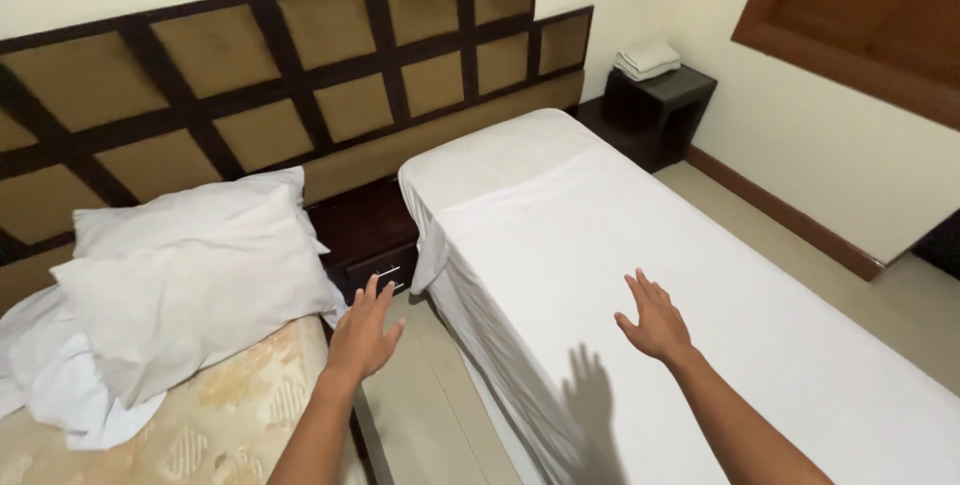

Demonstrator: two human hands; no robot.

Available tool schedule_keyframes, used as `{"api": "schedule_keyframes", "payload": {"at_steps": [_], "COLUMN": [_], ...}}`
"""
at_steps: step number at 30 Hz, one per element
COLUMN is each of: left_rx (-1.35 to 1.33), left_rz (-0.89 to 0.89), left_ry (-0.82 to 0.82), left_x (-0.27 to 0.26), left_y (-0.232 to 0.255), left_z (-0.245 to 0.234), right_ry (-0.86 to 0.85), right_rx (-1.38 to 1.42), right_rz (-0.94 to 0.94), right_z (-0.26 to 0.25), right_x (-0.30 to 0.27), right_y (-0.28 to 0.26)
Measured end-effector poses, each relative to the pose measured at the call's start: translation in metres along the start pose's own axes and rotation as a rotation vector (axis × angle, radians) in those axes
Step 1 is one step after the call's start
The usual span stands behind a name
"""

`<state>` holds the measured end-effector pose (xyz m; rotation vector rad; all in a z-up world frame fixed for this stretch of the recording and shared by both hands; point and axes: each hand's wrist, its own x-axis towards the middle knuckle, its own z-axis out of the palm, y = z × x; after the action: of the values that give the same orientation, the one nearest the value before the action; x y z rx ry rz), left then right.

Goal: The person tucks a white fitted sheet around the corners of a hotel bed, smoothing the fabric over the mattress edges by hand. They then place a pillow on the bed and adjust and smooth the pillow at the head of the bed.

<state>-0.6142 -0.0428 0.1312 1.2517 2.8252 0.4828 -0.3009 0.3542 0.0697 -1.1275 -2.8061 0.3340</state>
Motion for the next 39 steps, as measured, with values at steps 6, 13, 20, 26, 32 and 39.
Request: {"api": "schedule_keyframes", "payload": {"at_steps": [6, 13, 20, 26, 32, 39], "left_rx": [-0.036, -0.06, -0.049, -0.06, -0.074, -0.062], "left_rz": [0.041, 0.062, 0.071, 0.172, 0.216, 0.211], "left_ry": [-0.021, -0.085, -0.131, -0.097, -0.129, -0.254], "left_x": [0.059, 0.133, 0.233, 0.313, 0.377, 0.448], "left_y": [-0.017, -0.035, -0.055, -0.061, -0.051, -0.04], "left_z": [0.004, 0.013, 0.034, 0.046, 0.06, 0.076], "right_ry": [0.011, 0.038, -0.01, -0.025, -0.03, -0.03], "right_rx": [-0.035, 0.013, -0.008, 0.035, 0.054, 0.036], "right_rz": [0.072, 0.121, 0.128, 0.13, 0.177, 0.3], "right_z": [0.012, 0.038, 0.07, 0.073, 0.066, 0.067], "right_x": [0.028, 0.089, 0.18, 0.24, 0.279, 0.31], "right_y": [0.011, 0.013, 0.008, -0.004, -0.015, -0.025]}}
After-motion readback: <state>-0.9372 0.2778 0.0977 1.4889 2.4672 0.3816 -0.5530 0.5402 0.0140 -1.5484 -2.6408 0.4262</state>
